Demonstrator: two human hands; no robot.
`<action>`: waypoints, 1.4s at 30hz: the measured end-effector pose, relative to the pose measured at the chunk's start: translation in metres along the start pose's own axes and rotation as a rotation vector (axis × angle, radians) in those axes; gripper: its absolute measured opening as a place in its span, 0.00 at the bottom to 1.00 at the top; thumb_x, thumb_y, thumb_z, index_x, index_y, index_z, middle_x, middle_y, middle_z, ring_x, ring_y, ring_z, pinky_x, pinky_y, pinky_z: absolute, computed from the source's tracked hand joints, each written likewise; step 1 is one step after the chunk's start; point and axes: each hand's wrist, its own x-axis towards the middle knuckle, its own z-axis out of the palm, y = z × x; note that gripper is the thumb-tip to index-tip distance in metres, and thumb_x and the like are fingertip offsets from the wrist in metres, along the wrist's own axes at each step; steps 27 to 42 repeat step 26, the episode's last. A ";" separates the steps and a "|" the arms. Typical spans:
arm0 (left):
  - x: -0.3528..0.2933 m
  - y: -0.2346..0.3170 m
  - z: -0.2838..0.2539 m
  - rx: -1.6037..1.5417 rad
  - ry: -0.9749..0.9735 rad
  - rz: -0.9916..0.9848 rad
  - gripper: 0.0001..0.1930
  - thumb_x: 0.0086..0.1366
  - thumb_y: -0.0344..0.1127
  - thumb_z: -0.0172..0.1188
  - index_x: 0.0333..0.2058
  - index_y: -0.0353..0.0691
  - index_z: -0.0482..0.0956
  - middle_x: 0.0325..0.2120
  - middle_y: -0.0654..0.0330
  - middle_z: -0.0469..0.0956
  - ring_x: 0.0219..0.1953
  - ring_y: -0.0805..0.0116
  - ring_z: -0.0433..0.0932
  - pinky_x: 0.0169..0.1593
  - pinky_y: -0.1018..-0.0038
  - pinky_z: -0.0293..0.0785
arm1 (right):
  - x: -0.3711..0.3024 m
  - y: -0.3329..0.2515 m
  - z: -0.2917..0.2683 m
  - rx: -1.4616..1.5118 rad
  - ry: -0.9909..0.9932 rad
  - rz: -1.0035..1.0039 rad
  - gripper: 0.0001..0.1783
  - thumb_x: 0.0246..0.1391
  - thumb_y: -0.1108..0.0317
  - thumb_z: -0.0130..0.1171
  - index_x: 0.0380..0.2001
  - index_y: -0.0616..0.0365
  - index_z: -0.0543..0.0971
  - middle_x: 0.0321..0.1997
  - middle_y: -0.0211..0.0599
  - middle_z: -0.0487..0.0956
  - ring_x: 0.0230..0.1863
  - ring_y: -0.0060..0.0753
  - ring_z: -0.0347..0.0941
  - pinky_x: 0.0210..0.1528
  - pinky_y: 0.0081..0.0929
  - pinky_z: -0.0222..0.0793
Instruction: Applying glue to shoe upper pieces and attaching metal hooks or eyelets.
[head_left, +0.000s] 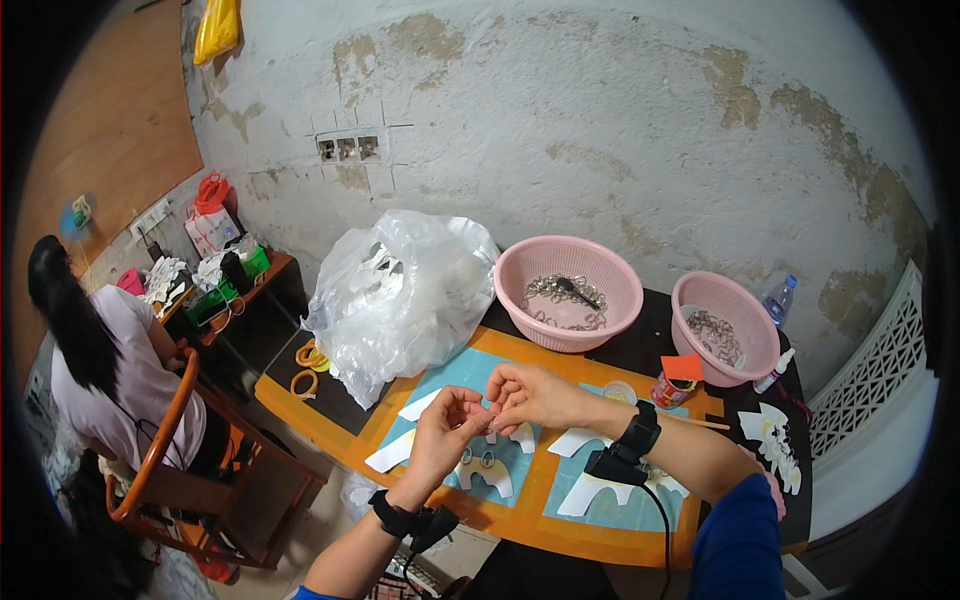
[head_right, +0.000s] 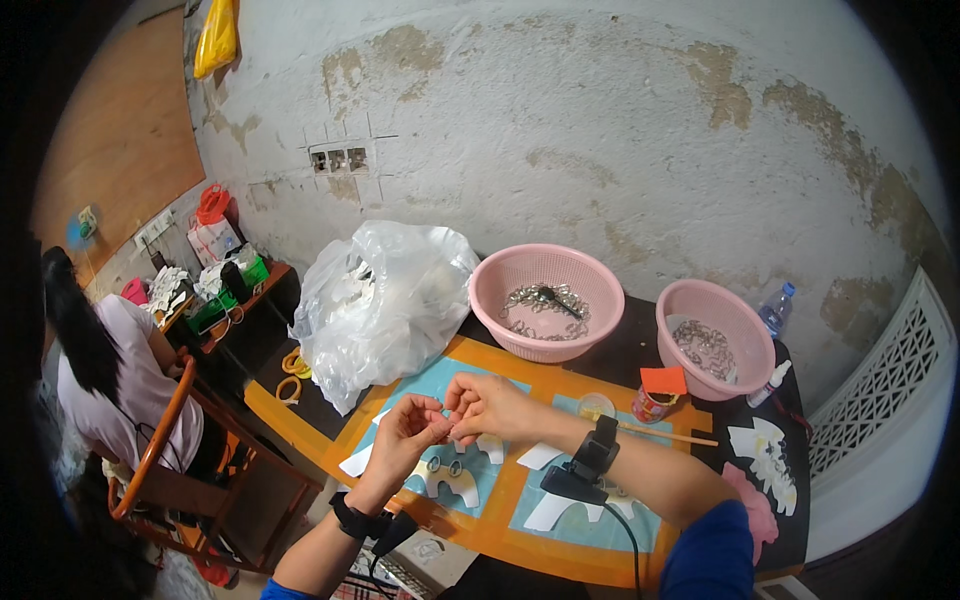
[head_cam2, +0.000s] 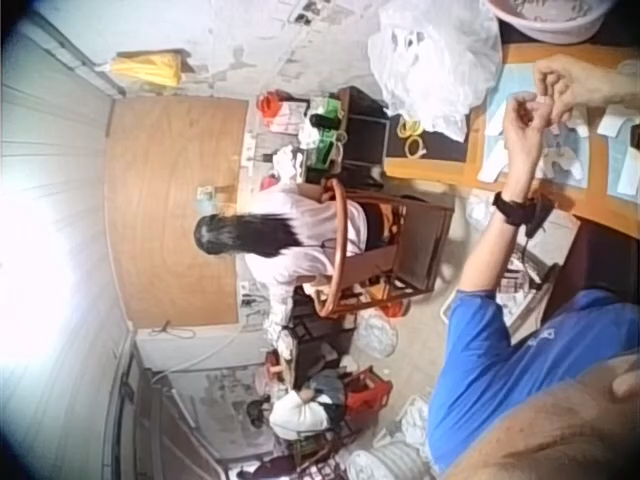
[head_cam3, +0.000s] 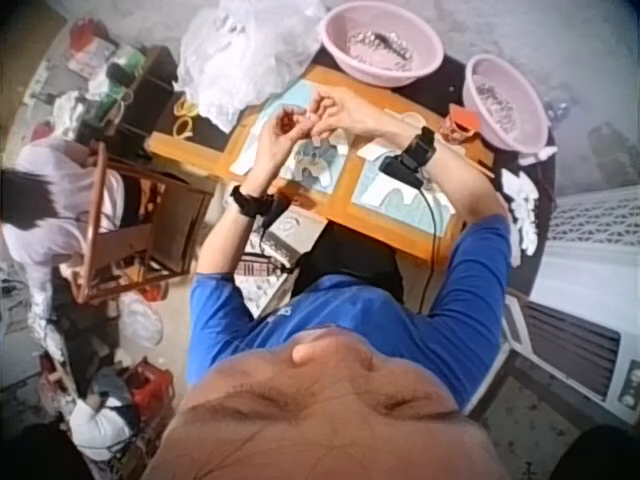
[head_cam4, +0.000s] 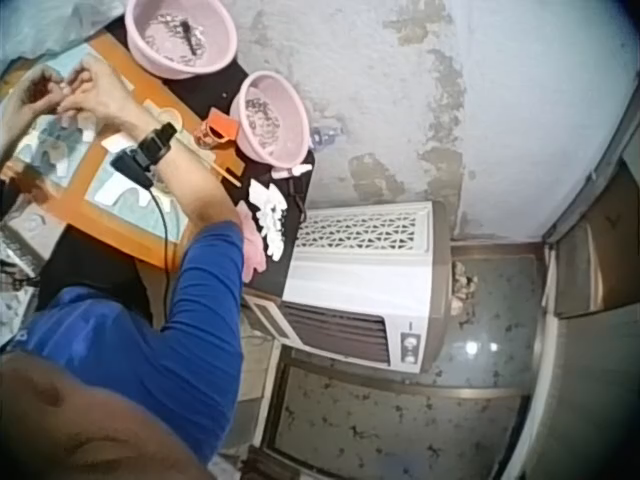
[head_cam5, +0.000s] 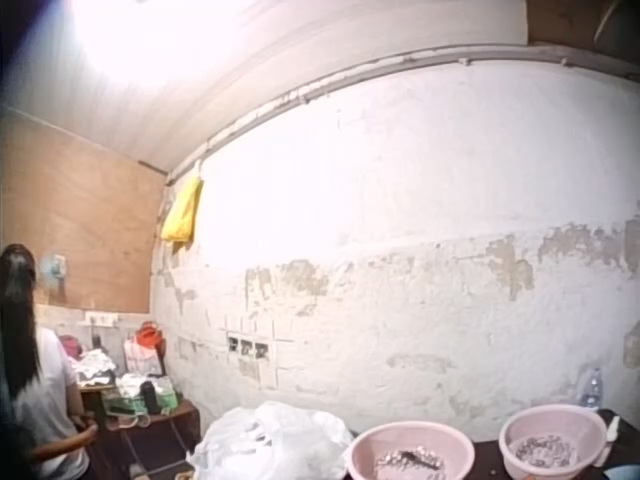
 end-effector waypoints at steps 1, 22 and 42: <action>0.001 -0.001 -0.001 0.011 0.010 -0.006 0.13 0.69 0.28 0.64 0.47 0.33 0.72 0.35 0.60 0.80 0.38 0.72 0.81 0.44 0.74 0.82 | 0.001 0.004 -0.002 -0.060 -0.004 -0.058 0.14 0.57 0.78 0.65 0.45 0.64 0.76 0.39 0.34 0.79 0.35 0.25 0.82 0.39 0.19 0.80; -0.033 -0.020 0.025 1.146 -0.306 0.521 0.22 0.55 0.31 0.69 0.49 0.41 0.78 0.49 0.56 0.78 0.52 0.51 0.73 0.58 0.63 0.70 | 0.017 0.047 -0.041 -0.339 0.181 0.247 0.11 0.53 0.72 0.71 0.40 0.63 0.86 0.29 0.33 0.84 0.30 0.19 0.78 0.33 0.18 0.73; -0.032 -0.027 0.028 1.182 -0.322 0.493 0.22 0.56 0.32 0.68 0.50 0.42 0.78 0.52 0.57 0.78 0.54 0.51 0.73 0.60 0.63 0.69 | 0.019 0.058 -0.046 -0.533 0.181 0.194 0.14 0.52 0.67 0.73 0.42 0.56 0.87 0.33 0.37 0.87 0.31 0.25 0.80 0.35 0.24 0.76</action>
